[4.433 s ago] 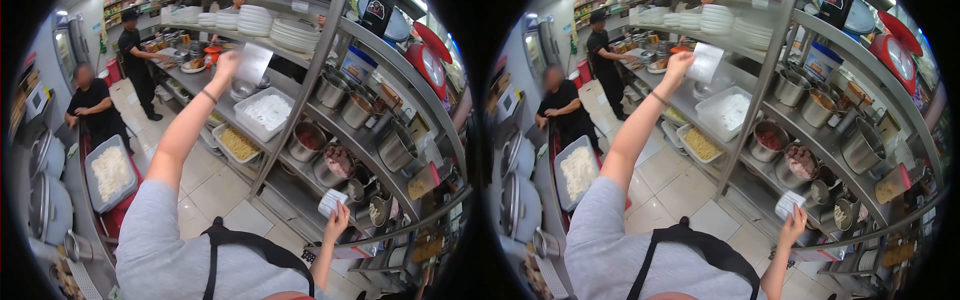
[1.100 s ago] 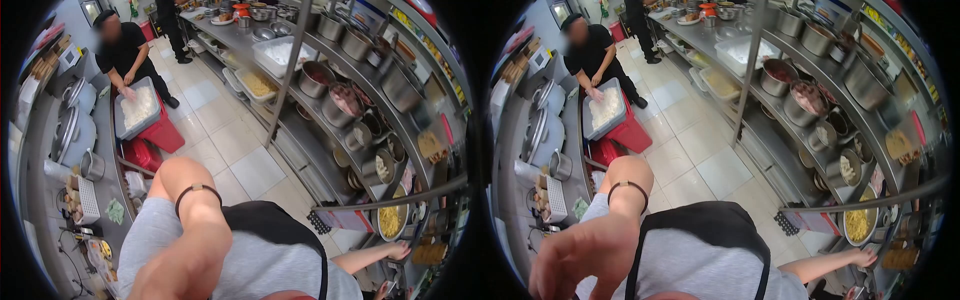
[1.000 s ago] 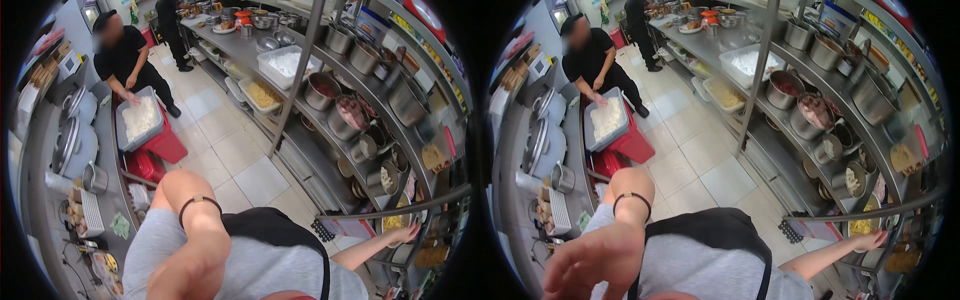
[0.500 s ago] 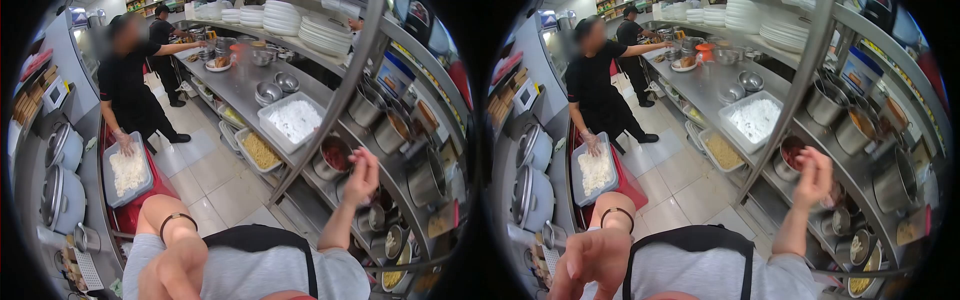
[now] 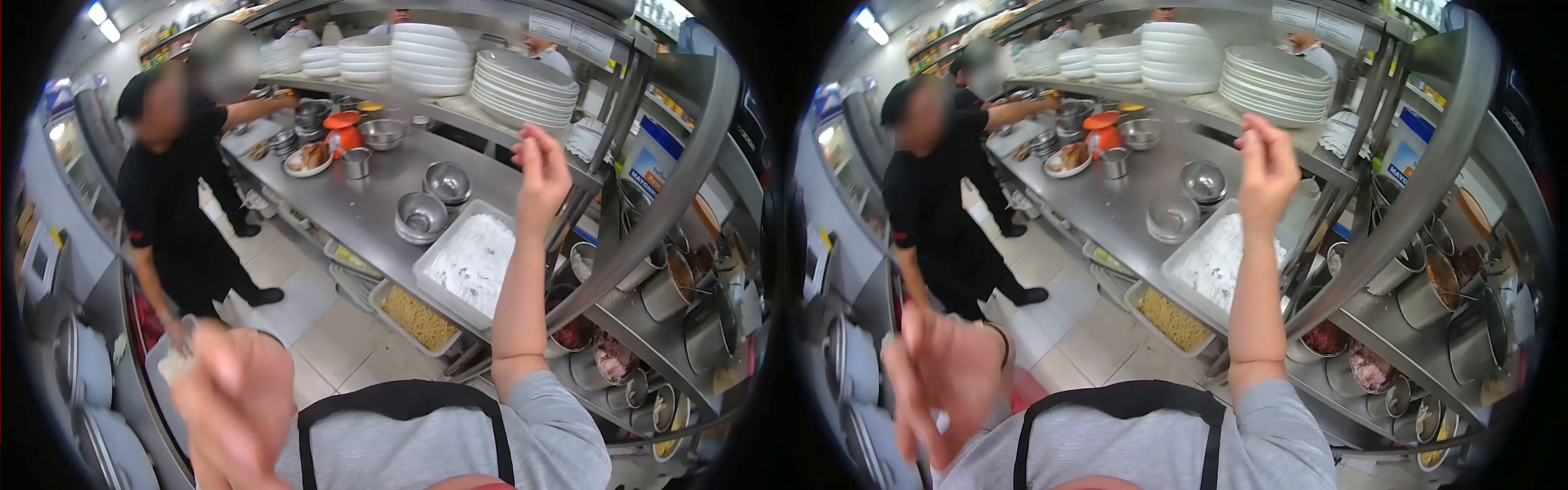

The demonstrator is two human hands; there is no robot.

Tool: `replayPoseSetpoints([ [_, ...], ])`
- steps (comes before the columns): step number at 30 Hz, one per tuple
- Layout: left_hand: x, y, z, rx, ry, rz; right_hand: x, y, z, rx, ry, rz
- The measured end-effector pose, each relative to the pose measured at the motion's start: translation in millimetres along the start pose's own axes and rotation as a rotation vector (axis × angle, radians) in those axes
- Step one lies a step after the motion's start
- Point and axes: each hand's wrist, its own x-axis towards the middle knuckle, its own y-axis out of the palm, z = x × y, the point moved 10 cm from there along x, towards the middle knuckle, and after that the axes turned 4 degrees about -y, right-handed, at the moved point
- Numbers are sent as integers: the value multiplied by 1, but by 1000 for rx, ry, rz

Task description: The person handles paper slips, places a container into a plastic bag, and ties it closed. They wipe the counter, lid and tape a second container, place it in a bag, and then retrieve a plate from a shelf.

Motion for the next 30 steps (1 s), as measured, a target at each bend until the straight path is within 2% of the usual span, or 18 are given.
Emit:
replayPoseSetpoints([
  [2, -5, -15, 80, 138, -183, -47, 36, -30, -52, -135, 16, -120],
  [3, -16, -26, 125, 277, -446, 9, 49, -47, -82, -205, 50, -155],
  [4, -19, -23, 169, 208, -435, 14, 61, -63, -107, -273, 84, -194],
  [5, -29, -16, 219, 153, -540, 68, 74, -74, -120, -295, 74, -208],
  [6, -48, -8, 270, 89, -754, 13, 83, -87, -138, -354, 147, -242],
  [8, -76, 18, 355, 121, -834, 203, 115, -112, -169, -424, 208, -285],
  [10, -117, 36, 441, 105, -1147, 270, 151, -133, -201, -471, 228, -270],
  [11, -121, 45, 470, 79, -1195, 307, 167, -136, -205, -481, 220, -268],
  [13, -122, 61, 516, 52, -1238, 336, 193, -139, -229, -586, 394, -219],
  [15, -140, 70, 563, 50, -1491, 308, 222, -142, -250, -731, 449, -109],
  [16, -143, 74, 586, 48, -1485, 300, 238, -149, -268, -874, 510, -2],
  [18, -162, 84, 628, -187, -1613, 140, 262, -158, -290, -937, 477, 54],
  [20, -162, 93, 653, -242, -1588, 83, 268, -158, -316, -983, 625, 191],
  [22, -171, 104, 681, -299, -1568, 31, 273, -157, -319, -1022, 644, 185],
  [24, -182, 117, 706, -444, -1648, -27, 276, -153, -313, -1007, 564, 147],
  [25, -184, 120, 711, -450, -1647, -23, 275, -151, -312, -1005, 591, 215],
  [27, -188, 118, 714, -599, -1616, -269, 274, -150, -309, -929, 610, 143],
  [30, -196, 117, 717, -714, -1618, -414, 260, -128, -288, -771, 604, 38],
])
